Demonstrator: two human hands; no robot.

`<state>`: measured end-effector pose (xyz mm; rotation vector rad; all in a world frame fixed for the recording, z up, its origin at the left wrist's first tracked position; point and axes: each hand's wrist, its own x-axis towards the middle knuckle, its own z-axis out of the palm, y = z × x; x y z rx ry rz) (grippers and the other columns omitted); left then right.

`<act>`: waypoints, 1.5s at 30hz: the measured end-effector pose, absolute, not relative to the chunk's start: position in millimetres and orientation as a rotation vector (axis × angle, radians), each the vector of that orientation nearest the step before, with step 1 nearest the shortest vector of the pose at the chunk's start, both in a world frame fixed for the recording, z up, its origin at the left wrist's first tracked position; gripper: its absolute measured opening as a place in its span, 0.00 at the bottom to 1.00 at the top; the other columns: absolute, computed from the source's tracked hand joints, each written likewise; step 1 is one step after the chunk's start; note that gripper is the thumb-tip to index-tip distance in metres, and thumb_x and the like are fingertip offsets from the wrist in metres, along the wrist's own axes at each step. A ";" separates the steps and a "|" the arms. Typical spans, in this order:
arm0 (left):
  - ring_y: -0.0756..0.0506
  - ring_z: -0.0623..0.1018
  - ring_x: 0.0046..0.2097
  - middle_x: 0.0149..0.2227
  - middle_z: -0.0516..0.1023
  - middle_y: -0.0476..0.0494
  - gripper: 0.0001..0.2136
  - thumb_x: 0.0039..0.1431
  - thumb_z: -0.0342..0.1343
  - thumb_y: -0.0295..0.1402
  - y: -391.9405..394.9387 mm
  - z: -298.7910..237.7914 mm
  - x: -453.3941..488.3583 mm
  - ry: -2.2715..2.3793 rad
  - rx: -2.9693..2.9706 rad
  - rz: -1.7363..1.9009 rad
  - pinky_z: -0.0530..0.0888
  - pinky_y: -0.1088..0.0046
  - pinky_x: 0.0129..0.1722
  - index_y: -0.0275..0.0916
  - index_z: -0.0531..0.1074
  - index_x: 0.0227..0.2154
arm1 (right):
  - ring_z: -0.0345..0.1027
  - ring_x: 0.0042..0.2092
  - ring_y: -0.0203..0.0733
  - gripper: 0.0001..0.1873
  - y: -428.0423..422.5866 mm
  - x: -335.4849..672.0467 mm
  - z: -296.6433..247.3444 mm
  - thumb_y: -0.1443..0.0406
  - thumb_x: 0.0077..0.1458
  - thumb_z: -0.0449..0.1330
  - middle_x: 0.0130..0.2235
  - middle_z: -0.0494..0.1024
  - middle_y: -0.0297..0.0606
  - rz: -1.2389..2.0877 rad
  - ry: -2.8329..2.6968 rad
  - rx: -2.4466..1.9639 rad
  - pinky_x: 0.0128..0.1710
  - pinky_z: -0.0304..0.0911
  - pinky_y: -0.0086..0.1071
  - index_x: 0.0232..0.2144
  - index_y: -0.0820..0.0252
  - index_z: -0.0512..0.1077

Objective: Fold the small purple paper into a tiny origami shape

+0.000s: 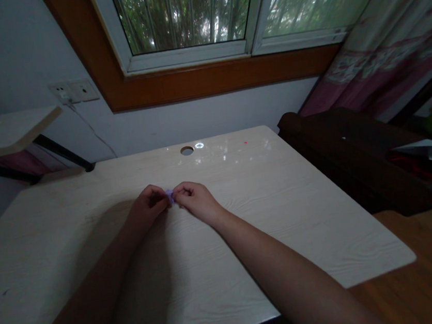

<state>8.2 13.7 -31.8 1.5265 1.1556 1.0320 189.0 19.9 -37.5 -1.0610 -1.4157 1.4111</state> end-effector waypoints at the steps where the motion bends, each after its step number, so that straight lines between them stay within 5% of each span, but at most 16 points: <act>1: 0.48 0.78 0.32 0.29 0.78 0.49 0.09 0.54 0.62 0.35 13.3 -31.7 8.4 1.128 1.514 1.061 0.73 0.71 0.34 0.40 0.68 0.34 | 0.60 0.25 0.33 0.08 20.1 189.1 -36.6 0.61 0.50 0.61 0.24 0.71 0.32 1.423 -1.399 -1.055 0.26 0.54 0.28 0.28 0.61 0.73; 8: 0.48 0.78 0.35 0.34 0.79 0.46 0.12 0.58 0.59 0.40 11.9 -27.8 6.1 1.078 1.445 1.093 0.75 0.70 0.37 0.38 0.72 0.40 | 0.59 0.24 0.33 0.10 20.5 188.5 -36.5 0.59 0.51 0.60 0.23 0.70 0.31 1.390 -1.451 -1.063 0.25 0.53 0.27 0.29 0.61 0.72; 16: 0.47 0.78 0.38 0.35 0.79 0.46 0.13 0.52 0.65 0.37 17.9 -34.7 3.3 1.112 1.518 1.078 0.74 0.69 0.41 0.39 0.73 0.39 | 0.61 0.25 0.33 0.10 22.3 190.1 -40.7 0.60 0.52 0.59 0.24 0.71 0.32 1.393 -1.481 -1.053 0.26 0.54 0.27 0.30 0.61 0.74; 45: 0.48 0.78 0.34 0.30 0.77 0.50 0.14 0.52 0.63 0.34 16.9 -31.1 5.4 1.032 1.442 1.031 0.72 0.70 0.38 0.39 0.68 0.41 | 0.61 0.25 0.33 0.07 19.7 188.9 -40.0 0.62 0.51 0.59 0.25 0.73 0.33 1.349 -1.502 -1.105 0.26 0.55 0.27 0.30 0.61 0.74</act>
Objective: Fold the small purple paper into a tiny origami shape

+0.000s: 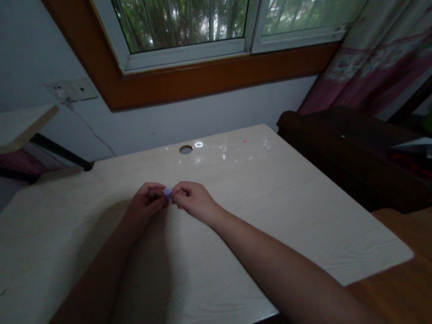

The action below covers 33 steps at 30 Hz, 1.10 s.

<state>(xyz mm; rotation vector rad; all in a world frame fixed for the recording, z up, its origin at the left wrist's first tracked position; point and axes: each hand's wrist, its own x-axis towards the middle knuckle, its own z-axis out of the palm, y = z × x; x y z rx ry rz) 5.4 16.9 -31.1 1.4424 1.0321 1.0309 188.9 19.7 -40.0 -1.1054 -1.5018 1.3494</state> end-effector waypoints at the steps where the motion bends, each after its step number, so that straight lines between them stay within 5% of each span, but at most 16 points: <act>1: 0.48 0.78 0.34 0.30 0.77 0.50 0.14 0.53 0.63 0.35 16.1 -30.0 5.5 1.034 1.436 1.035 0.72 0.70 0.38 0.40 0.68 0.42 | 0.61 0.25 0.33 0.08 19.8 189.1 -39.5 0.62 0.51 0.59 0.24 0.73 0.33 1.347 -1.499 -1.108 0.26 0.55 0.27 0.30 0.61 0.74; 16: 0.48 0.78 0.35 0.32 0.78 0.48 0.14 0.50 0.67 0.37 14.7 -29.5 5.3 1.114 1.447 1.149 0.73 0.71 0.38 0.39 0.72 0.37 | 0.63 0.25 0.33 0.06 23.1 189.6 -40.8 0.63 0.50 0.59 0.24 0.73 0.33 1.417 -1.465 -1.072 0.26 0.55 0.27 0.28 0.61 0.73; 33: 0.46 0.79 0.36 0.34 0.81 0.45 0.10 0.56 0.61 0.40 13.6 -28.1 4.7 1.092 1.465 1.058 0.76 0.69 0.39 0.38 0.75 0.35 | 0.61 0.26 0.32 0.11 23.6 192.4 -36.6 0.58 0.51 0.63 0.26 0.74 0.33 1.584 -1.354 -0.910 0.27 0.53 0.28 0.27 0.61 0.73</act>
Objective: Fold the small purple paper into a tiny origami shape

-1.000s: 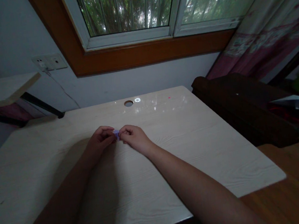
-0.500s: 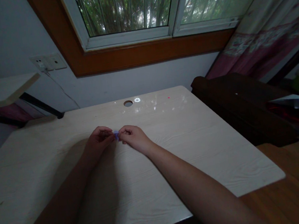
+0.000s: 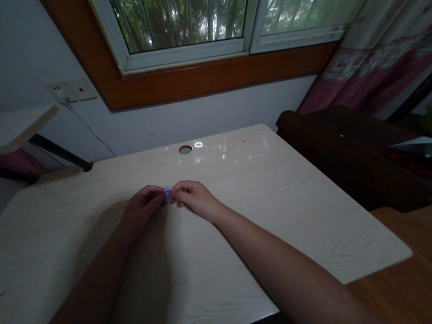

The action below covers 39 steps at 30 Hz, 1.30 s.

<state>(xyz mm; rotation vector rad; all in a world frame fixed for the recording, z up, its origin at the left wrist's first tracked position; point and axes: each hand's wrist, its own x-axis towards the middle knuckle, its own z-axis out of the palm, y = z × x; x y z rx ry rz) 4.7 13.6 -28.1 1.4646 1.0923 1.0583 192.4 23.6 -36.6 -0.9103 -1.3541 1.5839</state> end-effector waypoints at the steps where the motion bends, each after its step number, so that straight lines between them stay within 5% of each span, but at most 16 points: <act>1: 0.46 0.79 0.36 0.33 0.81 0.45 0.10 0.55 0.61 0.40 13.2 -26.7 4.9 1.092 1.465 1.052 0.76 0.69 0.39 0.38 0.75 0.34 | 0.61 0.26 0.32 0.11 23.3 192.5 -36.0 0.58 0.51 0.63 0.26 0.74 0.33 1.580 -1.365 -0.917 0.27 0.53 0.28 0.27 0.61 0.73; 14: 0.47 0.77 0.35 0.31 0.79 0.47 0.08 0.53 0.61 0.37 13.6 -24.5 3.5 1.131 1.497 0.985 0.72 0.71 0.38 0.38 0.74 0.31 | 0.63 0.26 0.33 0.09 24.0 191.6 -40.6 0.60 0.53 0.62 0.26 0.75 0.34 1.493 -1.479 -0.966 0.28 0.57 0.28 0.30 0.61 0.75; 21: 0.47 0.75 0.32 0.28 0.76 0.49 0.07 0.54 0.57 0.37 14.8 -25.8 2.5 1.241 1.651 0.916 0.70 0.73 0.35 0.38 0.73 0.29 | 0.63 0.25 0.32 0.14 17.1 188.0 -35.7 0.58 0.53 0.63 0.27 0.74 0.32 1.273 -1.491 -1.011 0.24 0.56 0.26 0.41 0.59 0.74; 39: 0.50 0.73 0.26 0.23 0.72 0.54 0.11 0.54 0.62 0.41 15.7 -30.6 4.0 1.286 1.572 1.008 0.68 0.76 0.28 0.40 0.68 0.29 | 0.59 0.21 0.31 0.09 14.8 188.5 -37.4 0.59 0.56 0.63 0.20 0.65 0.26 1.268 -1.450 -0.952 0.23 0.54 0.26 0.36 0.58 0.72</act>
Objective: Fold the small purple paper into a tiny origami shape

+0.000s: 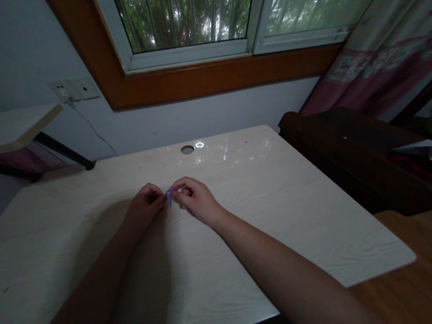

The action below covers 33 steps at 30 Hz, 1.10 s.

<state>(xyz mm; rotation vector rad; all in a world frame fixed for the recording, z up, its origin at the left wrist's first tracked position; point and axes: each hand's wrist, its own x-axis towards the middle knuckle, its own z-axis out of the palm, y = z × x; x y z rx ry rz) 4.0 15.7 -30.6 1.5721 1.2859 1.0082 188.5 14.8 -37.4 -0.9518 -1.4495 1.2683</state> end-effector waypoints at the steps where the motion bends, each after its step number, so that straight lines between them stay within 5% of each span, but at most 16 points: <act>1: 0.50 0.73 0.25 0.23 0.71 0.54 0.12 0.54 0.62 0.41 15.2 -29.9 4.7 1.285 1.545 1.009 0.68 0.76 0.27 0.40 0.67 0.28 | 0.59 0.21 0.31 0.09 14.8 188.7 -38.0 0.59 0.56 0.63 0.20 0.65 0.26 1.270 -1.450 -0.949 0.23 0.53 0.26 0.36 0.58 0.72; 6: 0.49 0.76 0.27 0.23 0.76 0.50 0.11 0.55 0.60 0.41 12.3 -23.5 7.2 1.229 1.468 1.000 0.72 0.73 0.30 0.38 0.71 0.28 | 0.60 0.23 0.32 0.10 16.0 189.8 -43.0 0.58 0.57 0.62 0.23 0.68 0.28 1.237 -1.485 -0.956 0.23 0.56 0.27 0.38 0.57 0.72; 13: 0.48 0.78 0.32 0.29 0.80 0.45 0.11 0.58 0.58 0.40 10.0 -21.9 5.9 1.124 1.458 1.004 0.75 0.71 0.37 0.37 0.78 0.31 | 0.66 0.29 0.32 0.07 18.7 190.6 -44.3 0.60 0.57 0.63 0.41 0.73 0.38 1.127 -1.497 -0.854 0.28 0.62 0.29 0.35 0.57 0.74; 26: 0.47 0.78 0.36 0.33 0.79 0.47 0.07 0.55 0.62 0.37 14.4 -32.6 4.8 1.207 1.695 1.092 0.74 0.71 0.40 0.39 0.77 0.32 | 0.68 0.38 0.38 0.02 16.9 192.0 -34.2 0.64 0.55 0.64 0.38 0.73 0.38 0.929 -1.580 -0.900 0.37 0.64 0.33 0.32 0.56 0.76; 33: 0.47 0.76 0.35 0.33 0.76 0.46 0.05 0.56 0.60 0.36 16.0 -31.4 4.3 1.231 1.830 1.158 0.73 0.72 0.37 0.41 0.76 0.32 | 0.63 0.26 0.32 0.11 15.7 188.7 -40.6 0.59 0.54 0.64 0.31 0.72 0.32 1.184 -1.450 -0.960 0.25 0.59 0.28 0.38 0.56 0.71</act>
